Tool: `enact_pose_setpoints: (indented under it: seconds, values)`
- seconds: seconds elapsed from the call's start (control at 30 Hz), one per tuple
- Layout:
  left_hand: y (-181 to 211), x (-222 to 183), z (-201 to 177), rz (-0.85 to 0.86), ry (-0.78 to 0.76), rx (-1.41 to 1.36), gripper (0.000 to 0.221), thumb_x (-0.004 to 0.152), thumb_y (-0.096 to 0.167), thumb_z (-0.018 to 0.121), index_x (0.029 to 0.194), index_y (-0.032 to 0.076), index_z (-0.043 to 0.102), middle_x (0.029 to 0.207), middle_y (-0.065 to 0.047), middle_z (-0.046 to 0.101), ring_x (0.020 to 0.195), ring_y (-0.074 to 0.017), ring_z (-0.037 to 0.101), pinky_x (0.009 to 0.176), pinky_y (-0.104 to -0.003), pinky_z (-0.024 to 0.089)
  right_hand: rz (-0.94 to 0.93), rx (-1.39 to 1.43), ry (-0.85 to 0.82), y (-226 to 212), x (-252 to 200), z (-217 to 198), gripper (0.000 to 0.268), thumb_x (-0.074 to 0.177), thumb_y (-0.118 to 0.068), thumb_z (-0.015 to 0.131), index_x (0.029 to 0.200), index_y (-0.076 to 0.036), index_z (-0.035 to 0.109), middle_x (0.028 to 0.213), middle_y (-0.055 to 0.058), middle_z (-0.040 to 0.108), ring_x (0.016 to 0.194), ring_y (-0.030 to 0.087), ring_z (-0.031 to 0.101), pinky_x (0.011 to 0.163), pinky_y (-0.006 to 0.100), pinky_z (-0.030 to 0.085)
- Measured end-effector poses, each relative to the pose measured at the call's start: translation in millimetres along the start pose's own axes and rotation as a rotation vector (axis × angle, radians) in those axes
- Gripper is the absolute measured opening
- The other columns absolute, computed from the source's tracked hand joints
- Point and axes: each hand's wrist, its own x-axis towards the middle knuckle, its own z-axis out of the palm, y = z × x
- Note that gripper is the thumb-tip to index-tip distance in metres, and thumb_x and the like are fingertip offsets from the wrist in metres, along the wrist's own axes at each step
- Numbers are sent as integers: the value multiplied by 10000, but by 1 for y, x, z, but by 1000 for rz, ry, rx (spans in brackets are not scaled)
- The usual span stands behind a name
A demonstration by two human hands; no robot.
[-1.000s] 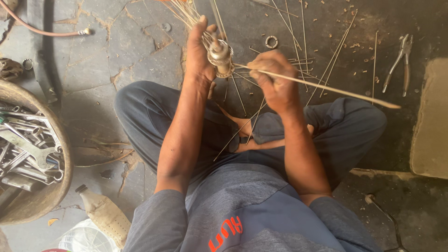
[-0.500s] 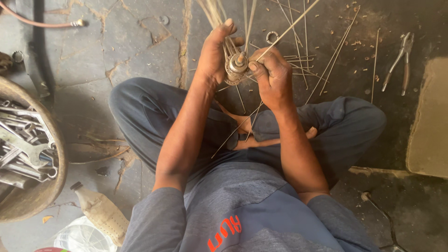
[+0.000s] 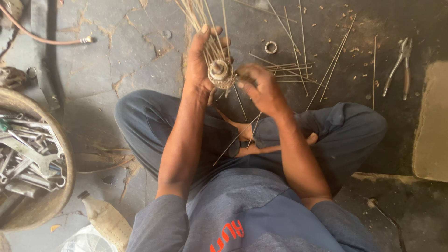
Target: The person inserts metal spokes into the holes of a bicycle wheel hub by hand, threading them through the flange and pulling them into position.
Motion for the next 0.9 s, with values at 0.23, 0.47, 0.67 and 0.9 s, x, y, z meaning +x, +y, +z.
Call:
enact_pose_setpoints:
  seconds: [0.23, 0.47, 0.67, 0.9]
  values:
    - [13, -8, 12, -74, -25, -189, 421, 950, 384, 635, 1207, 50, 619, 920, -174, 712, 646, -240, 664, 564, -368, 572, -192, -212, 166, 0, 8, 16, 398, 789, -1, 763, 1172, 49, 668, 1204, 226, 646, 1121, 420, 627, 959, 449, 506]
    - [22, -14, 25, -78, -194, -265, 395, 991, 397, 617, 1202, 64, 647, 961, -183, 684, 653, -242, 617, 538, -353, 532, -239, -351, 109, 17, 8, 11, 292, 839, -51, 720, 1122, -7, 670, 1164, 208, 656, 1085, 435, 621, 930, 465, 516]
    - [46, -37, 43, 13, -221, -342, 478, 1035, 441, 600, 1228, 4, 616, 1019, -204, 651, 798, -244, 617, 684, -355, 555, 178, -645, -124, 39, -8, -22, 221, 926, -226, 707, 1105, -97, 698, 1133, 126, 691, 1109, 359, 635, 928, 492, 505]
    - [50, -41, 78, 94, -152, -256, 463, 943, 384, 670, 1214, 14, 606, 999, -201, 678, 747, -223, 658, 669, -367, 584, 122, -162, -127, -3, -4, -33, 512, 844, -250, 768, 1316, -102, 635, 1265, 125, 676, 1142, 320, 626, 970, 422, 492]
